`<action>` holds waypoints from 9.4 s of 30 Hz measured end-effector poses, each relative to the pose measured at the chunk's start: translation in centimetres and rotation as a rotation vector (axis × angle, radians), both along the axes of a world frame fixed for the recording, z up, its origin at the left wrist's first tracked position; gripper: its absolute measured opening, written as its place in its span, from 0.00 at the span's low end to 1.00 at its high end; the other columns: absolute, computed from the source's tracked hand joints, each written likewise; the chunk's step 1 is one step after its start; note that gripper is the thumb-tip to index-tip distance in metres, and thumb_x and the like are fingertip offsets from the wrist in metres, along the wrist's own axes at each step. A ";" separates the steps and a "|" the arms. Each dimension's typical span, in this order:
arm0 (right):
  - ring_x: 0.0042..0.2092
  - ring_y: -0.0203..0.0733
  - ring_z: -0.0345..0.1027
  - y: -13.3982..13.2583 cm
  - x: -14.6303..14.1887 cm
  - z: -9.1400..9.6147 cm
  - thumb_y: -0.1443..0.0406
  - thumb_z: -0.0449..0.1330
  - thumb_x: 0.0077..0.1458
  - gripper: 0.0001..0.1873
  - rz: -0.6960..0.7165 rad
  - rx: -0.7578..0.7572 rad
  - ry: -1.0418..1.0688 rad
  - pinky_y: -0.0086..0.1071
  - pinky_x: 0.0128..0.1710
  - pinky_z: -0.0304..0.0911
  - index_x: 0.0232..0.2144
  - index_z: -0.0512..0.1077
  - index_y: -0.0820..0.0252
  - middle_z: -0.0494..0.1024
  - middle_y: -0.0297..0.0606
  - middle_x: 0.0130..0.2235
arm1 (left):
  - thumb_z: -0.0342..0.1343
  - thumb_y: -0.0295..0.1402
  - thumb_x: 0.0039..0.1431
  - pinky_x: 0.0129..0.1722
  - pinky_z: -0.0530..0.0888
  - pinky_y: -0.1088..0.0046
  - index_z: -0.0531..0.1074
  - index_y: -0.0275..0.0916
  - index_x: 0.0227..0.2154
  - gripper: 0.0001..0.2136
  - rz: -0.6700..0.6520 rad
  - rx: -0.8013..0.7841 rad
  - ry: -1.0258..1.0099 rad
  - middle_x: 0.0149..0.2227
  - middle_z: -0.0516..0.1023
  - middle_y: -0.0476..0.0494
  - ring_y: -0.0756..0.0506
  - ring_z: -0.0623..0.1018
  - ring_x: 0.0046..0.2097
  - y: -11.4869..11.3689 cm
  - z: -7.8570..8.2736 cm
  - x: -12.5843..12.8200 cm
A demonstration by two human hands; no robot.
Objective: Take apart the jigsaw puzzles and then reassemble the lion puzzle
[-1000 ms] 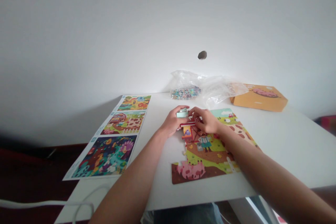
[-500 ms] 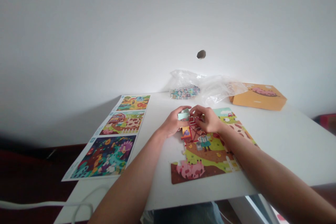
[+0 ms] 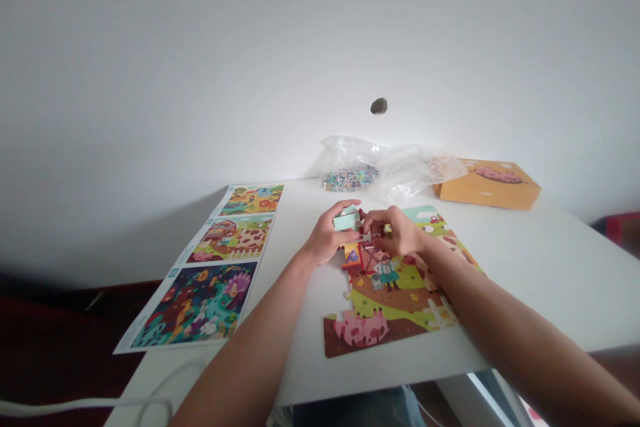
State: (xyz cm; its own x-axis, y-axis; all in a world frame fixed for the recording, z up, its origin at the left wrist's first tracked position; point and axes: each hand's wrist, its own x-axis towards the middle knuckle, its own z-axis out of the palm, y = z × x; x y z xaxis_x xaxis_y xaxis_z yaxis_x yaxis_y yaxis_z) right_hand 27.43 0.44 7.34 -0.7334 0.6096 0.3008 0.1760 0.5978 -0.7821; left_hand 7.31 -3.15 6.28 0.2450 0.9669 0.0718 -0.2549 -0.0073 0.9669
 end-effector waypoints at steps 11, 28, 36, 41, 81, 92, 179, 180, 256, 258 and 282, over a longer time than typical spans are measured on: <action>0.22 0.31 0.61 -0.2 0.1 0.4 0.75 0.58 0.41 0.09 0.001 0.154 -0.077 0.25 0.23 0.55 0.27 0.75 0.62 0.71 0.30 0.21 | 0.67 0.20 0.37 0.39 0.76 0.65 0.69 0.41 0.52 0.34 0.097 -0.148 -0.223 0.46 0.79 0.38 0.42 0.81 0.40 0.5 0.1 -0.3; 0.37 0.43 0.72 -0.4 -1.1 0.1 0.53 0.58 0.58 0.23 -0.536 0.108 -0.206 0.40 0.41 0.67 0.51 0.66 0.60 0.73 0.46 0.44 | 0.71 0.26 0.40 0.35 0.75 0.69 0.70 0.39 0.52 0.32 0.099 -0.178 -0.127 0.40 0.80 0.40 0.44 0.80 0.35 0.4 -0.5 0.6; 0.69 0.74 0.22 -5.6 0.2 -0.2 0.38 0.55 0.52 0.49 -0.115 0.112 -0.747 0.70 0.60 0.30 0.69 0.45 0.45 0.38 0.47 0.71 | 0.67 0.23 0.39 0.39 0.77 0.62 0.68 0.40 0.52 0.32 0.397 -0.186 -0.336 0.41 0.80 0.40 0.39 0.82 0.40 1.5 -0.1 0.2; 0.68 0.76 0.27 -6.2 -3.2 -3.1 0.37 0.46 0.57 0.44 -0.334 0.249 -0.598 0.73 0.59 0.28 0.67 0.52 0.51 0.45 0.52 0.70 | 0.64 0.25 0.43 0.43 0.77 0.60 0.69 0.43 0.50 0.27 0.458 -0.061 -0.426 0.41 0.80 0.45 0.43 0.81 0.40 1.4 0.5 -0.3; 0.33 0.36 0.67 -3.3 -4.3 -2.0 0.69 0.59 0.54 0.15 -0.203 -0.115 0.273 0.31 0.36 0.64 0.46 0.69 0.59 0.75 0.33 0.33 | 0.71 0.45 0.41 0.31 0.75 0.69 0.73 0.38 0.49 0.31 -0.071 -0.190 -0.091 0.37 0.80 0.38 0.41 0.81 0.34 0.6 0.7 -3.0; 0.33 0.35 0.67 -2.8 -3.7 -1.8 0.75 0.56 0.43 0.36 -0.252 -0.039 0.237 0.30 0.34 0.66 0.57 0.62 0.54 0.71 0.40 0.45 | 0.66 0.25 0.42 0.36 0.75 0.70 0.73 0.38 0.48 0.26 -0.044 -0.056 0.019 0.42 0.80 0.39 0.43 0.79 0.38 0.1 0.7 -2.8; 0.39 0.43 0.65 -4.0 -3.2 -0.4 0.60 0.67 0.50 0.17 -0.115 0.194 -0.251 0.35 0.42 0.59 0.39 0.68 0.59 0.74 0.39 0.38 | 0.66 0.25 0.40 0.28 0.74 0.71 0.71 0.39 0.50 0.29 0.276 -0.246 -0.181 0.36 0.80 0.42 0.46 0.79 0.29 1.4 0.5 -1.9; 0.38 0.41 0.65 -3.9 -3.1 -0.5 0.62 0.64 0.52 0.11 -0.151 0.155 -0.188 0.34 0.40 0.59 0.37 0.68 0.58 0.74 0.37 0.36 | 0.67 0.26 0.41 0.28 0.75 0.70 0.71 0.39 0.49 0.28 0.265 -0.254 -0.173 0.37 0.80 0.42 0.45 0.79 0.29 1.4 0.5 -1.9; 0.38 0.41 0.67 0.4 -1.5 -2.4 0.74 0.56 0.49 0.14 -0.458 0.229 0.249 0.34 0.40 0.64 0.39 0.73 0.57 0.74 0.36 0.36 | 0.68 0.26 0.37 0.27 0.72 0.75 0.70 0.41 0.50 0.32 0.215 -0.059 -0.015 0.39 0.79 0.44 0.47 0.78 0.30 0.9 -0.5 -0.4; 0.40 0.43 0.66 0.6 -1.6 -2.4 0.74 0.57 0.51 0.13 -0.511 0.288 0.202 0.36 0.41 0.63 0.38 0.75 0.56 0.75 0.37 0.35 | 0.68 0.25 0.36 0.28 0.72 0.73 0.70 0.41 0.50 0.32 0.177 -0.069 -0.044 0.39 0.79 0.44 0.46 0.78 0.31 0.8 -0.4 -0.5; 0.35 0.39 0.67 0.8 -1.0 -1.8 0.53 0.54 0.63 0.16 -0.598 0.241 0.026 0.33 0.38 0.61 0.38 0.73 0.58 0.75 0.40 0.36 | 0.67 0.25 0.38 0.34 0.76 0.66 0.71 0.42 0.51 0.32 0.187 -0.171 -0.230 0.36 0.78 0.47 0.45 0.79 0.33 0.4 0.3 0.3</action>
